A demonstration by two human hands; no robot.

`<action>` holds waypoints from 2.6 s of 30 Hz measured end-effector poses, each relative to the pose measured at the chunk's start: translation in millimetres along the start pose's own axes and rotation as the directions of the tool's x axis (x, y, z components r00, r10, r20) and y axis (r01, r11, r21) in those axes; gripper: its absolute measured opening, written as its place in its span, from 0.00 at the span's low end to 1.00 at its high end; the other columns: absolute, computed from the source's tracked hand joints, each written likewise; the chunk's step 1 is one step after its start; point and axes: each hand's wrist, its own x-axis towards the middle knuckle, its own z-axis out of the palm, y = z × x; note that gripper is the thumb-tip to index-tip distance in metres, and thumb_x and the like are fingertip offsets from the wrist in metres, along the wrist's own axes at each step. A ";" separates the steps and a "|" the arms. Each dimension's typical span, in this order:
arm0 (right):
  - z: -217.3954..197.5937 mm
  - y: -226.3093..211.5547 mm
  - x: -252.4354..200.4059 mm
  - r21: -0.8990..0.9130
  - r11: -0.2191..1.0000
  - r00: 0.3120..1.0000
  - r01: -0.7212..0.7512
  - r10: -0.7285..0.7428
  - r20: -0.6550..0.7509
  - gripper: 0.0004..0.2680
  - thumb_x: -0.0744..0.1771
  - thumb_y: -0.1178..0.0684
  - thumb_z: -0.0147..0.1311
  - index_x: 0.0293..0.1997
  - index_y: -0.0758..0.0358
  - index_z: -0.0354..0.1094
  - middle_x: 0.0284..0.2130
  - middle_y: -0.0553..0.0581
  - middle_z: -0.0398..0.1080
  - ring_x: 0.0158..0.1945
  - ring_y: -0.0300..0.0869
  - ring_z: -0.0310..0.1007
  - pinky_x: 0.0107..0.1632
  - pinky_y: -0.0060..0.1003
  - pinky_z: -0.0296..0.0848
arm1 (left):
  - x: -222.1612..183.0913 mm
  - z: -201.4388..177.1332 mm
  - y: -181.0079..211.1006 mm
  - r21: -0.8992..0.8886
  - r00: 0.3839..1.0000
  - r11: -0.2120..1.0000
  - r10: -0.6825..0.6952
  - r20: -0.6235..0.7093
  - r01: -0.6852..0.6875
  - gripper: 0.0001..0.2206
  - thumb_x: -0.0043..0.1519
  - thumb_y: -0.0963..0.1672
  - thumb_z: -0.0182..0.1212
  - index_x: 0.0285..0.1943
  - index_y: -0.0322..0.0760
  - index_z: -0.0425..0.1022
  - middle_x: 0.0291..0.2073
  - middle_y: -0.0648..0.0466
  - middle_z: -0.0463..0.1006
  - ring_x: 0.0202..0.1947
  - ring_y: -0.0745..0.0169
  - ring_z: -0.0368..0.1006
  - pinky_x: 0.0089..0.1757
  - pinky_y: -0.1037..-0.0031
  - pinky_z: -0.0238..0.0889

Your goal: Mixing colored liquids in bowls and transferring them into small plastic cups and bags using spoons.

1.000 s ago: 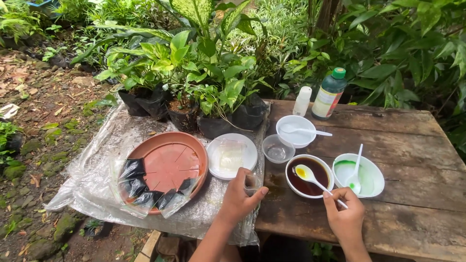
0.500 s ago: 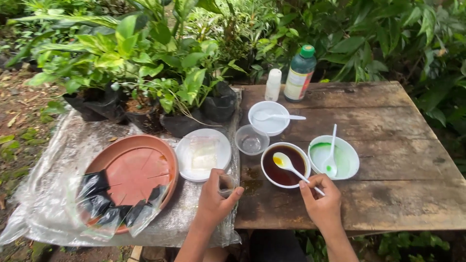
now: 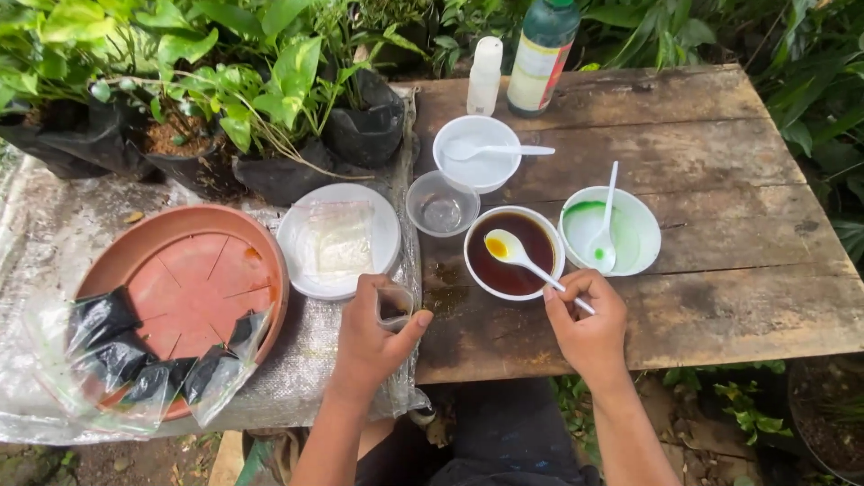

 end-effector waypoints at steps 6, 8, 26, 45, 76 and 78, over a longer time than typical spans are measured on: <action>1.6 7.7 0.4 0.000 1.000 1.000 0.016 -0.016 0.022 0.10 0.67 0.64 0.58 0.26 0.64 0.60 0.25 0.58 0.71 0.17 0.33 0.62 0.21 0.28 0.64 | 1.5 -0.3 -2.9 0.012 1.000 1.000 0.014 0.002 -0.014 0.25 0.54 0.57 0.71 0.41 0.39 0.65 0.22 0.46 0.80 0.24 0.46 0.80 0.29 0.61 0.73; 2.5 4.9 -0.1 -0.003 1.000 0.999 0.023 -0.023 0.031 0.10 0.67 0.65 0.59 0.26 0.64 0.60 0.24 0.58 0.71 0.17 0.33 0.61 0.21 0.28 0.64 | 0.6 -1.4 1.3 0.012 1.000 1.000 0.007 0.001 -0.007 0.25 0.54 0.57 0.71 0.42 0.38 0.65 0.22 0.45 0.80 0.24 0.44 0.80 0.29 0.61 0.73; 2.2 3.4 1.3 0.010 0.998 0.996 0.066 -0.067 0.061 0.11 0.67 0.66 0.58 0.26 0.63 0.59 0.23 0.58 0.69 0.17 0.32 0.59 0.23 0.27 0.62 | 1.3 -1.0 -0.8 0.022 1.000 1.000 0.006 0.016 -0.006 0.26 0.53 0.57 0.71 0.42 0.38 0.65 0.23 0.44 0.79 0.24 0.40 0.79 0.28 0.58 0.71; 0.6 5.2 1.7 0.000 0.996 0.993 0.094 -0.094 0.071 0.11 0.67 0.66 0.58 0.25 0.64 0.59 0.22 0.59 0.69 0.16 0.33 0.58 0.21 0.27 0.61 | 2.3 -0.9 -1.3 0.002 1.000 1.000 0.009 0.021 -0.009 0.25 0.54 0.56 0.71 0.42 0.37 0.65 0.23 0.43 0.79 0.24 0.38 0.79 0.27 0.57 0.71; 46.0 -84.3 -23.9 0.274 0.925 0.937 0.265 -0.314 0.153 0.11 0.65 0.64 0.57 0.24 0.60 0.57 0.21 0.57 0.68 0.19 0.33 0.58 0.23 0.26 0.60 | 1.7 -15.5 18.3 -0.036 0.993 0.997 -0.063 0.105 0.067 0.24 0.55 0.52 0.71 0.46 0.34 0.65 0.29 0.38 0.79 0.31 0.41 0.80 0.34 0.59 0.74; 47.1 -92.1 -31.1 0.200 0.959 0.945 0.203 -0.245 0.218 0.08 0.66 0.63 0.54 0.29 0.59 0.58 0.27 0.53 0.65 0.26 0.36 0.62 0.32 0.28 0.62 | 1.5 -13.5 19.5 0.175 0.989 0.984 -0.045 0.142 0.020 0.25 0.58 0.58 0.61 0.48 0.38 0.63 0.27 0.58 0.73 0.21 0.68 0.66 0.25 0.73 0.60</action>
